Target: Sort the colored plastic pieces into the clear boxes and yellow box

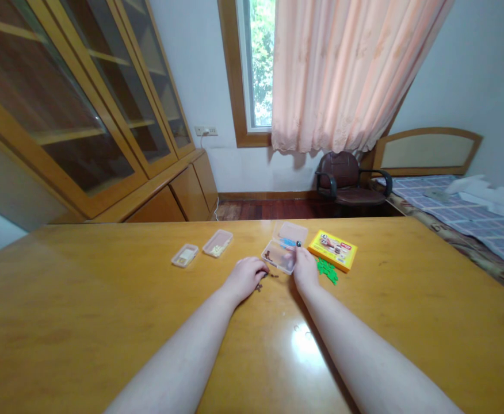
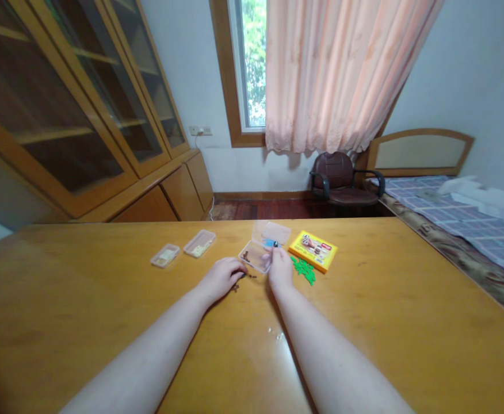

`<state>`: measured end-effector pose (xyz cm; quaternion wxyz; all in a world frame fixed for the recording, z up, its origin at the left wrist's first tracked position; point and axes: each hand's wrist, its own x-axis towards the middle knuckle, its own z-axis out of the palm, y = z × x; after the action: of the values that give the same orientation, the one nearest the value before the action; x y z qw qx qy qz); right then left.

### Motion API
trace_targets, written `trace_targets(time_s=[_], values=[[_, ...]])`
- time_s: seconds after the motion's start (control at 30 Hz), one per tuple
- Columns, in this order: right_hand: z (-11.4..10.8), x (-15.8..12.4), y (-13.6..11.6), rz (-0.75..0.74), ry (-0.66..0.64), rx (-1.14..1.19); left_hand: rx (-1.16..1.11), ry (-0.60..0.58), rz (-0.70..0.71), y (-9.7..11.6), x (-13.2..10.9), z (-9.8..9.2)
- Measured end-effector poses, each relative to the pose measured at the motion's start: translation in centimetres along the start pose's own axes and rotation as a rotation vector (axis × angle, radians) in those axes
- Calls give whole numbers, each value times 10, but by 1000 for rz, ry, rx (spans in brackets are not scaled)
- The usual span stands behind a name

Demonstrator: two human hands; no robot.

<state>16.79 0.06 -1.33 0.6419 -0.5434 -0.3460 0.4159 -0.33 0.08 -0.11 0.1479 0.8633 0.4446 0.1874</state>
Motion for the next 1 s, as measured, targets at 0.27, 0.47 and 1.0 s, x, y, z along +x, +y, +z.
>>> trace_targets(time_s=[0.27,0.47,1.0], values=[[1,-1,-1,-11,5,-2,-18,60,-15,1,0,0],[-1,1,1,3,-5,-39,-61,281,-143,-7,-1,-1],[-2,0,2,-15,-20,-70,-80,404,-138,-4,-3,-4]])
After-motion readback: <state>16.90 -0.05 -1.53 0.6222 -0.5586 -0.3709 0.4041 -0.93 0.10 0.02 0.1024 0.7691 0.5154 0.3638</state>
